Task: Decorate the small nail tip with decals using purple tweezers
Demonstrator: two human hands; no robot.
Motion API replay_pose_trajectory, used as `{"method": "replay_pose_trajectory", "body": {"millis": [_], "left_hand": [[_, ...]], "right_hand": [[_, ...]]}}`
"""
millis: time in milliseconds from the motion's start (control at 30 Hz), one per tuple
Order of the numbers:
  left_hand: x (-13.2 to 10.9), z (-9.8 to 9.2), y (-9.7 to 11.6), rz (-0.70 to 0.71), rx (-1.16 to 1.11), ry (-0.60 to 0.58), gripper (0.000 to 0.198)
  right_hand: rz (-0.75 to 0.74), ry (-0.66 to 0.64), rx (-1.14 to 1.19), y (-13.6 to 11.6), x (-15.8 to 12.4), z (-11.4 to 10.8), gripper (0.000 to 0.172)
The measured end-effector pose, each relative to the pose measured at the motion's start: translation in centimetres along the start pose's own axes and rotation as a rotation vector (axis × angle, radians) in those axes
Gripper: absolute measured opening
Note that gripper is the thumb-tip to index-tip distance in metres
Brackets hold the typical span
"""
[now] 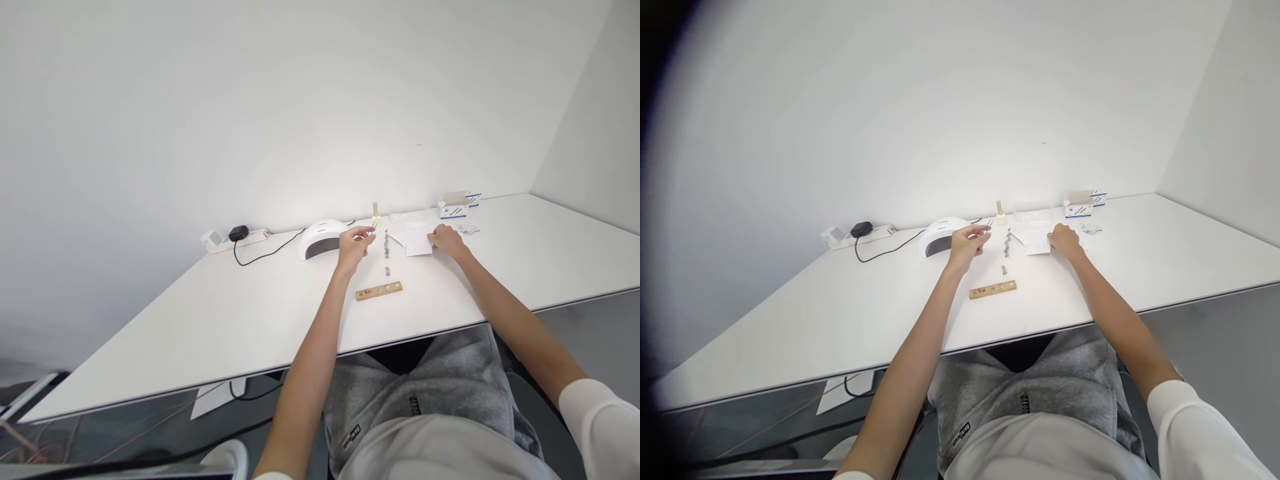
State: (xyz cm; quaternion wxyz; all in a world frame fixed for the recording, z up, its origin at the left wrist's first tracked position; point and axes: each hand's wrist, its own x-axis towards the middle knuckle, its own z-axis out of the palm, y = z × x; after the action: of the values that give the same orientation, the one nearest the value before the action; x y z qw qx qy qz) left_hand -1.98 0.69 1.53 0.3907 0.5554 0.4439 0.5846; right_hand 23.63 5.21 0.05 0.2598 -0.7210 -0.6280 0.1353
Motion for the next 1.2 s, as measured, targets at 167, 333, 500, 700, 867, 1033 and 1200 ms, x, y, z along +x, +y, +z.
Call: {"method": "replay_pose_trajectory", "body": {"millis": [167,333,500,700,867,1033,1200], "left_hand": [[-0.1,0.1,0.3,-0.055,-0.046,-0.019,0.033],[0.0,-0.1,0.2,-0.108,-0.081,0.007,0.033],[0.1,-0.3,0.0,-0.160,-0.086,0.057,0.029],[-0.1,-0.2,0.4,-0.191,-0.085,0.082,0.026],[-0.4,-0.1,0.8,-0.200,-0.060,0.047,0.025],[-0.5,-0.1,1.1,-0.208,-0.039,0.041,0.023],[-0.5,-0.1,1.0,-0.214,-0.038,0.019,0.022]], "right_hand": [[-0.074,0.116,-0.044,-0.3,-0.1,0.7,0.010],[-0.367,-0.254,0.198,-2.2,-1.2,1.4,0.014],[-0.559,-0.627,0.312,-3.9,-3.2,2.8,0.023],[-0.618,-0.638,0.349,-4.5,-4.1,4.2,0.034],[-0.647,-0.645,0.341,-4.9,-4.4,4.4,0.030],[-0.659,-0.636,0.354,-5.0,-4.6,4.7,0.029],[-0.641,-0.628,0.404,-4.8,-4.5,5.3,0.028]]}}
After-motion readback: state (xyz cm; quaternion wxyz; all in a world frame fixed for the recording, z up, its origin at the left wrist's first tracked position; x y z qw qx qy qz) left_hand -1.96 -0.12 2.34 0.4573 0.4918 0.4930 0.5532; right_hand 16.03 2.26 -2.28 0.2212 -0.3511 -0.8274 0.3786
